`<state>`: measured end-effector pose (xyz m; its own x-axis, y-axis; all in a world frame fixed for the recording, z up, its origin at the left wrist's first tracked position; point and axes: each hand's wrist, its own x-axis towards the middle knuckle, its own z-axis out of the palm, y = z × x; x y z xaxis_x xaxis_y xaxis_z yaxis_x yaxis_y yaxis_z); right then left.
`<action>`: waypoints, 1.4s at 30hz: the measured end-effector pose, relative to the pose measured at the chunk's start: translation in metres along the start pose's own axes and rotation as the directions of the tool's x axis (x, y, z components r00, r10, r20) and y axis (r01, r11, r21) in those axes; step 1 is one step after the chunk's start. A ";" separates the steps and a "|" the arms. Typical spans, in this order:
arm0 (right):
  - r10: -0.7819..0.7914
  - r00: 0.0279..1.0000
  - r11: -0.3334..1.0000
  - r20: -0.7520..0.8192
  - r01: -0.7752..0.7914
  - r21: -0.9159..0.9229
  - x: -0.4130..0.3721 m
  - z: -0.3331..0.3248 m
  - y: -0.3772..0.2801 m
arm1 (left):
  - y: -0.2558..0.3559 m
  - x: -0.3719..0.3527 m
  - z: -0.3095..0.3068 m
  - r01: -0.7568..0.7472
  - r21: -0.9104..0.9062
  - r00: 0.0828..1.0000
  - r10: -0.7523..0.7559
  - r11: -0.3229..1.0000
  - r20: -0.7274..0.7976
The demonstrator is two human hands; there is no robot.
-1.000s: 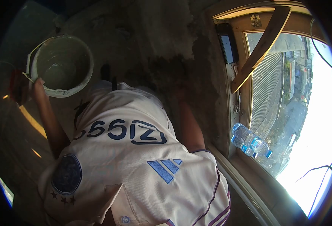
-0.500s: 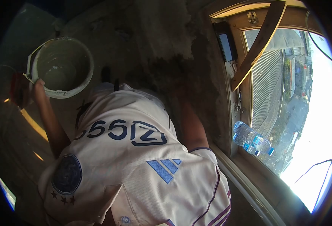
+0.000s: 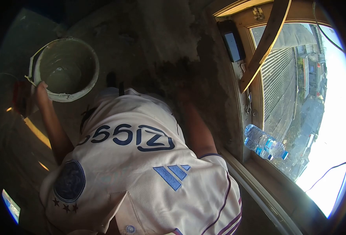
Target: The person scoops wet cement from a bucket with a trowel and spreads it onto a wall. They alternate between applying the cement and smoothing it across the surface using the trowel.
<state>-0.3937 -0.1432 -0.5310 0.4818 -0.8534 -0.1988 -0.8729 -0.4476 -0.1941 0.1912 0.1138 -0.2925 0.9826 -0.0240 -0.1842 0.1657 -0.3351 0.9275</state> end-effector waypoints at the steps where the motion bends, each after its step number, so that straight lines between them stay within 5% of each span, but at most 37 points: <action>1: -0.109 0.994 0.982 0.027 0.112 -0.152 0.009 0.016 0.019 | -0.003 0.003 -0.001 -0.006 -0.009 1.000 0.006 1.000 0.013; 3: -0.208 0.976 0.930 0.069 0.219 -0.294 0.011 0.030 0.031 | -0.009 0.010 -0.004 -0.013 -0.017 1.000 0.014 1.000 0.028; 6: -0.238 0.967 0.873 0.086 0.252 -0.417 0.025 -0.035 0.000 | -0.012 0.012 -0.004 -0.004 -0.045 0.999 0.006 0.999 0.050; 7: 0.111 0.993 0.990 0.050 -0.106 -0.098 0.022 -0.070 -0.041 | -0.010 0.009 -0.004 0.002 -0.037 0.999 0.000 0.999 0.044; 8: 0.439 0.890 0.861 0.125 -0.456 0.223 0.013 -0.111 -0.082 | -0.009 0.007 -0.004 0.006 -0.033 0.999 -0.005 0.999 0.037; 12: 0.409 0.912 0.881 -0.019 -0.390 0.268 0.001 -0.075 -0.070 | -0.014 0.013 -0.003 0.005 -0.021 0.999 -0.004 1.000 0.038; 15: 0.338 0.929 0.914 0.154 -0.363 0.182 0.001 -0.019 -0.018 | 0.005 -0.005 0.003 -0.016 0.043 0.999 0.018 0.999 -0.046; 17: -0.026 0.989 0.999 -0.143 0.022 -0.030 0.006 0.065 0.031 | 0.007 -0.005 0.002 0.007 0.056 0.999 -0.005 0.998 -0.031; 20: -0.134 0.987 0.987 -0.084 0.125 -0.098 0.011 0.028 0.023 | 0.009 -0.008 0.002 -0.039 0.032 0.999 0.039 0.999 -0.005; 21: -0.134 0.988 0.987 -0.082 0.126 -0.097 0.011 0.001 0.005 | 0.010 -0.009 0.002 -0.038 0.034 0.999 0.038 0.999 -0.006; 23: 0.418 0.901 0.881 0.120 -0.434 0.189 0.005 -0.062 -0.055 | 0.010 -0.012 0.003 -0.046 0.052 0.999 0.047 0.998 -0.019; 27: 0.442 0.896 0.867 -0.042 -0.415 0.274 -0.001 -0.070 -0.077 | 0.010 -0.011 0.004 -0.023 0.038 0.999 0.024 0.999 -0.022; 30: 0.391 0.902 0.898 0.182 -0.418 0.141 0.003 -0.052 -0.059 | 0.014 -0.012 0.004 0.003 0.040 0.999 -0.002 0.999 -0.034; 33: 0.195 0.980 0.975 0.050 -0.199 0.100 0.004 -0.010 -0.024 | 0.015 -0.011 0.004 -0.012 0.054 1.000 0.013 0.998 -0.024; 35: 0.417 0.902 0.870 0.110 -0.431 0.241 0.001 -0.050 -0.047 | 0.019 -0.015 0.005 0.012 0.030 1.000 -0.012 0.999 -0.025; 38: 0.442 0.893 0.871 -0.082 -0.406 0.276 -0.012 -0.072 -0.069 | -0.002 0.004 -0.003 0.015 0.077 1.000 -0.013 0.997 -0.021; 42: 0.426 0.900 0.857 -0.090 -0.370 0.359 -0.017 -0.073 -0.072 | 0.016 -0.016 0.005 0.001 -0.001 1.000 -0.001 1.000 -0.022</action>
<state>-0.3442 -0.1158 -0.4435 0.0547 -0.9831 -0.1749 -0.8989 0.0277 -0.4373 0.1775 0.1046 -0.2766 0.9840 -0.0033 -0.1782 0.1669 -0.3339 0.9277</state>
